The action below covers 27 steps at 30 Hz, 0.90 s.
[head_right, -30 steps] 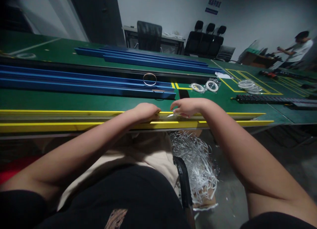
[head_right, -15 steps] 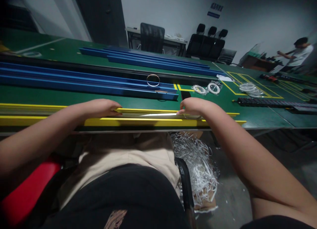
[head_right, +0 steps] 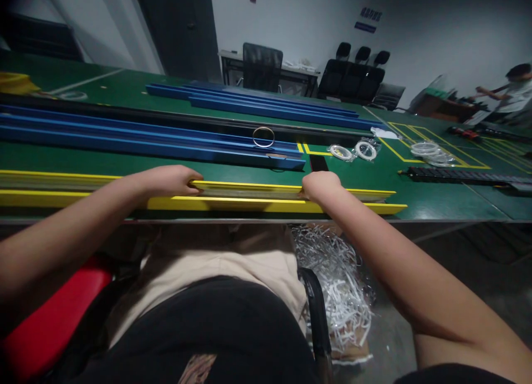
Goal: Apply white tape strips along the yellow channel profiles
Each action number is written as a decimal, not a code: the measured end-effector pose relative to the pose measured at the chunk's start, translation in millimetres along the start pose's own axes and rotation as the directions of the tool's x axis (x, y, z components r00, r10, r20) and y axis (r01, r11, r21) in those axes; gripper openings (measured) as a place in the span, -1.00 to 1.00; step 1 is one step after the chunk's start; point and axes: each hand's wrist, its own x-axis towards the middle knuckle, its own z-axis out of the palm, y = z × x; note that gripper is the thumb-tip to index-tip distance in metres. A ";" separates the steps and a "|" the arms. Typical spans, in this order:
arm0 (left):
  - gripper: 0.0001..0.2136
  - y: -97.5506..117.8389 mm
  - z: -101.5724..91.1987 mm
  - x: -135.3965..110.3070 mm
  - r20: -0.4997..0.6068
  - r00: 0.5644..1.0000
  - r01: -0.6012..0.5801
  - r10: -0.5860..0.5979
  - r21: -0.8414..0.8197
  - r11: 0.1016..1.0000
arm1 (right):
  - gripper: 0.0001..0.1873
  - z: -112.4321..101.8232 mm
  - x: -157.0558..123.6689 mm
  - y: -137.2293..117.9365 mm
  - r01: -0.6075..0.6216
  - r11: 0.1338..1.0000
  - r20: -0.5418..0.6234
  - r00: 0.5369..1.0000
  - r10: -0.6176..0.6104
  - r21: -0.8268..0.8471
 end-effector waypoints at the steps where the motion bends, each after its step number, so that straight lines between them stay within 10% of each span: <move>1: -0.52 11.0 -2.0 4.4 0.004 1.000 -0.008 0.008 0.012 1.000 | -0.40 0.4 -0.5 -0.3 0.002 1.000 -0.007 1.000 -0.002 0.002; 16: -0.61 216.4 -31.0 107.1 -0.046 0.967 -0.245 0.249 0.082 0.966 | -0.47 2.2 -2.9 -4.9 -0.014 0.999 -0.047 0.999 0.016 0.052; 27: -0.68 212.4 -18.5 104.6 -0.151 0.931 -0.326 0.332 0.067 0.943 | -0.37 4.6 -12.7 3.3 0.032 0.995 -0.084 0.996 -0.025 0.093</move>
